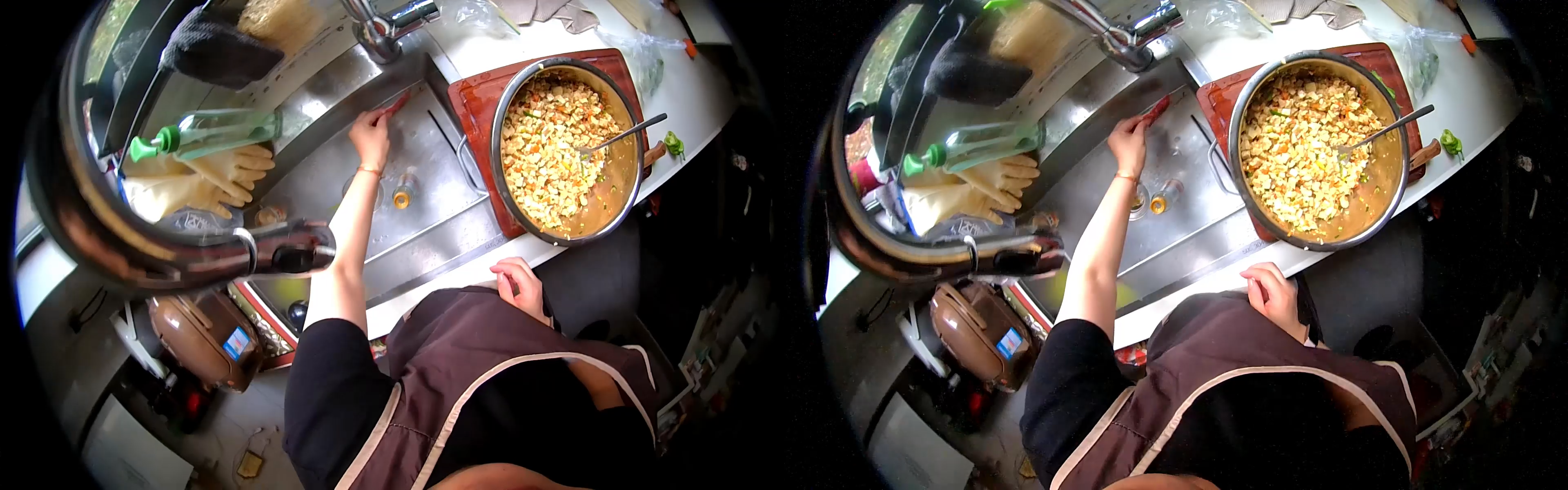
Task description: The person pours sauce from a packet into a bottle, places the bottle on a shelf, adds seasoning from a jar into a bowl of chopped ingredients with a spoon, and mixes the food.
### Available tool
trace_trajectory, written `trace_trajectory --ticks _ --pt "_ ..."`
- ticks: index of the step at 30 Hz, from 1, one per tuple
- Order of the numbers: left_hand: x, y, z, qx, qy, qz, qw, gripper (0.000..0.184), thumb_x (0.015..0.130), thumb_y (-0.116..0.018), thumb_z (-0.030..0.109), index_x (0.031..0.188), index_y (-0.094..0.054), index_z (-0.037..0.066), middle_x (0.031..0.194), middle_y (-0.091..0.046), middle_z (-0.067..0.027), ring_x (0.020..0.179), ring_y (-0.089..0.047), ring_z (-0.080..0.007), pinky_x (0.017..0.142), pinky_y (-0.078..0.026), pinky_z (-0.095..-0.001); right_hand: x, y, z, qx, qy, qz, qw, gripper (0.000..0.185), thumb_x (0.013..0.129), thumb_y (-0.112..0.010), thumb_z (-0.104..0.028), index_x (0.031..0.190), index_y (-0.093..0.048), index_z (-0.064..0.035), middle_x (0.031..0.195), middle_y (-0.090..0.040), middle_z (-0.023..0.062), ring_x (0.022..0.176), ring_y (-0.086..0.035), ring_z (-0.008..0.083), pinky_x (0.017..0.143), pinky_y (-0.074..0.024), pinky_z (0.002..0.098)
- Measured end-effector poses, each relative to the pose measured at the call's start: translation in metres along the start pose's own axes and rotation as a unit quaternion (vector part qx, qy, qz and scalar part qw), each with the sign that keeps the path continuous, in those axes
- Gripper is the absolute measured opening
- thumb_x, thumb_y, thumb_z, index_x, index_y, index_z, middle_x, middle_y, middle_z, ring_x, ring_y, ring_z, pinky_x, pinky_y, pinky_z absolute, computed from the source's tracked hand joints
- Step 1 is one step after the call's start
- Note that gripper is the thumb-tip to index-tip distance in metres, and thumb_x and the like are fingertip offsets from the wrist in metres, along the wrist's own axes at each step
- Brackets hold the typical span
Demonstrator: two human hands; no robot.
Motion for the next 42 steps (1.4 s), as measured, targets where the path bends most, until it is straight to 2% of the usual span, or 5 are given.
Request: trace_trajectory --ticks 8,14,26,29,42 --pt "-0.118 0.150 0.076 -0.109 -0.113 -0.020 0.987 0.006 0.081 -0.063 0.000 0.087 -0.063 -0.002 0.080 -0.058 -0.0036 0.074 -0.055 -0.0095 0.069 -0.043 -0.0199 0.053 -0.057 0.022 -0.050 0.069 -0.069 0.994 0.023 0.080 -0.056 -0.001 0.103 -0.057 -0.0008 0.092 -0.058 0.0106 0.065 -0.053 0.0192 0.062 -0.0440 0.0283" --pt "-0.184 0.217 0.113 -0.013 -0.144 0.005 0.990 0.006 0.078 -0.064 -0.004 0.083 -0.065 -0.001 0.076 -0.056 -0.0030 0.065 -0.050 -0.0068 0.057 -0.039 -0.0187 0.118 -0.133 0.070 -0.176 0.072 -0.112 0.975 0.066 0.066 -0.072 -0.008 0.124 -0.041 0.0029 0.126 -0.044 0.0223 0.115 -0.045 0.0350 0.097 -0.0367 0.0387" --pt "-0.240 0.258 0.132 -0.062 -0.134 0.059 0.987 0.010 0.075 -0.064 -0.008 0.083 -0.064 -0.001 0.087 -0.056 -0.0062 0.076 -0.053 -0.0114 0.064 -0.042 -0.0208 0.157 -0.162 0.090 -0.163 0.232 -0.130 0.950 0.044 0.071 -0.071 -0.018 0.111 -0.057 -0.0059 0.109 -0.059 0.0113 0.103 -0.053 0.0310 0.091 -0.0395 0.0370" --pt "-0.248 0.267 0.150 -0.101 -0.146 0.044 0.983 0.012 0.076 -0.063 -0.009 0.084 -0.063 -0.001 0.092 -0.058 -0.0079 0.082 -0.054 -0.0122 0.071 -0.044 -0.0219 0.139 -0.147 0.055 -0.115 0.205 -0.109 0.966 0.047 0.070 -0.075 -0.025 0.109 -0.058 -0.0037 0.096 -0.059 0.0122 0.083 -0.053 0.0252 0.076 -0.0435 0.0346" --pt "-0.277 0.325 0.264 -0.087 -0.231 0.041 0.968 0.011 0.076 -0.063 -0.009 0.087 -0.059 -0.007 0.085 -0.060 -0.0123 0.083 -0.056 -0.0174 0.076 -0.043 -0.0255 0.045 -0.023 -0.163 -0.071 0.477 -0.162 0.861 0.041 0.069 -0.074 -0.014 0.104 -0.057 -0.0013 0.098 -0.061 0.0113 0.087 -0.056 0.0271 0.075 -0.0444 0.0336"
Point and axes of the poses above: each hand's wrist, its own x-axis towards the middle knuckle, its own y-axis out of the back of the hand, z = x × y, the point moved 1 cm from there along x, towards the middle knuckle
